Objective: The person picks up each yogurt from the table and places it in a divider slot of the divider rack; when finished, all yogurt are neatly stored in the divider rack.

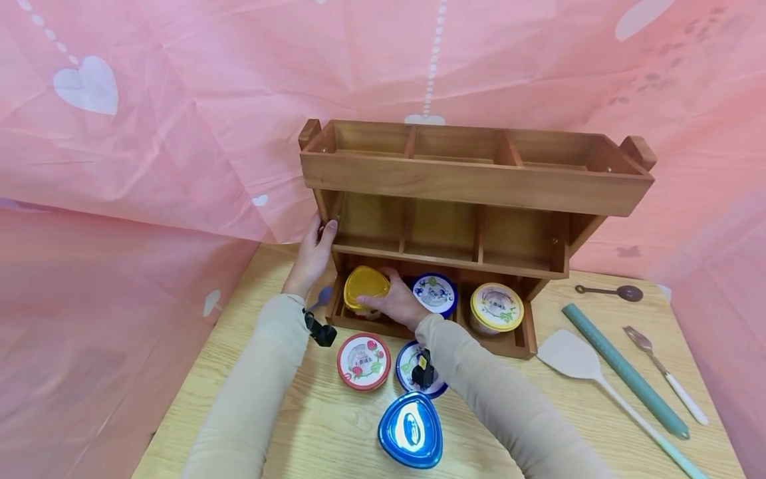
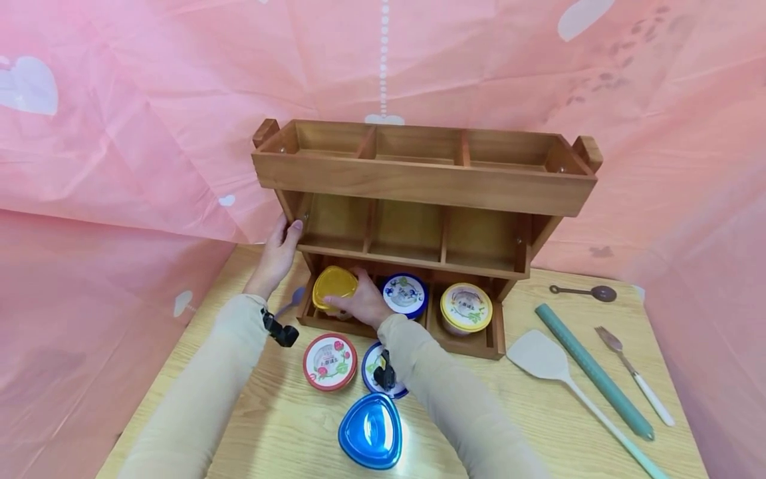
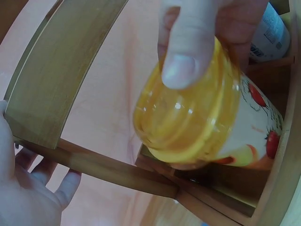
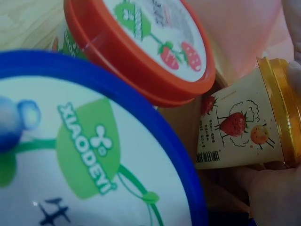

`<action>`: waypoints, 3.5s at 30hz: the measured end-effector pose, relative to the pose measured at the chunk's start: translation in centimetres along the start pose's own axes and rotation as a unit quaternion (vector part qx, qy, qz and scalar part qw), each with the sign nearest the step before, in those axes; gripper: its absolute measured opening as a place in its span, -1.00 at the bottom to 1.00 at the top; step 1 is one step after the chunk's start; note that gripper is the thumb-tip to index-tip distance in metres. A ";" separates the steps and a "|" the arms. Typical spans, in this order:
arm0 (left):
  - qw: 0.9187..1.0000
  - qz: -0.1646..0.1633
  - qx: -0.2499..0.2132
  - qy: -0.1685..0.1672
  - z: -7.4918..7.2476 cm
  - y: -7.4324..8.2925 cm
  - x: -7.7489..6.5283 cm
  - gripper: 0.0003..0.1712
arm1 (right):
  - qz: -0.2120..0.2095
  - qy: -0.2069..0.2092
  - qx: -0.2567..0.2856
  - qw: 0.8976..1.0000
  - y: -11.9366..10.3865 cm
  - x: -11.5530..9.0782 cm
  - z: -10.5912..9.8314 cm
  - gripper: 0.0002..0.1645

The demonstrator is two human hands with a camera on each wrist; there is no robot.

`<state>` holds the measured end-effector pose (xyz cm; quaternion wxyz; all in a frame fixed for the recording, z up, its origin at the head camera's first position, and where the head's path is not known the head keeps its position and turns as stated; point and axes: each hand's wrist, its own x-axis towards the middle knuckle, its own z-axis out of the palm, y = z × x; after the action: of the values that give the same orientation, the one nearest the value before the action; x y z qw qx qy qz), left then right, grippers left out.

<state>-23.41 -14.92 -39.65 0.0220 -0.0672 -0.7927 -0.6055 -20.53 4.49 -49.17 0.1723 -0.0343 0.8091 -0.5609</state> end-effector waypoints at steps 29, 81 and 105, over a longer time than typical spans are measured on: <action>1.000 0.018 -0.008 0.004 0.1 -3.7 1.6 -0.36 | -0.051 -0.032 0.014 0.998 0.4 -2.5 -2.3 0.10; 1.000 0.005 0.008 -0.013 0.0 0.1 -0.1 -0.36 | -0.111 -0.026 -0.040 0.993 10.5 -15.8 -5.6 0.27; 1.000 0.007 -0.010 -0.007 0.2 -2.5 1.0 -0.36 | -0.033 -0.011 -0.009 0.999 11.2 -15.4 -4.9 0.21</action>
<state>-24.77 -15.32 -41.96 0.0203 -0.0773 -0.7863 -0.6126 -6.14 16.80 -54.24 0.1621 -0.0692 0.8108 -0.5582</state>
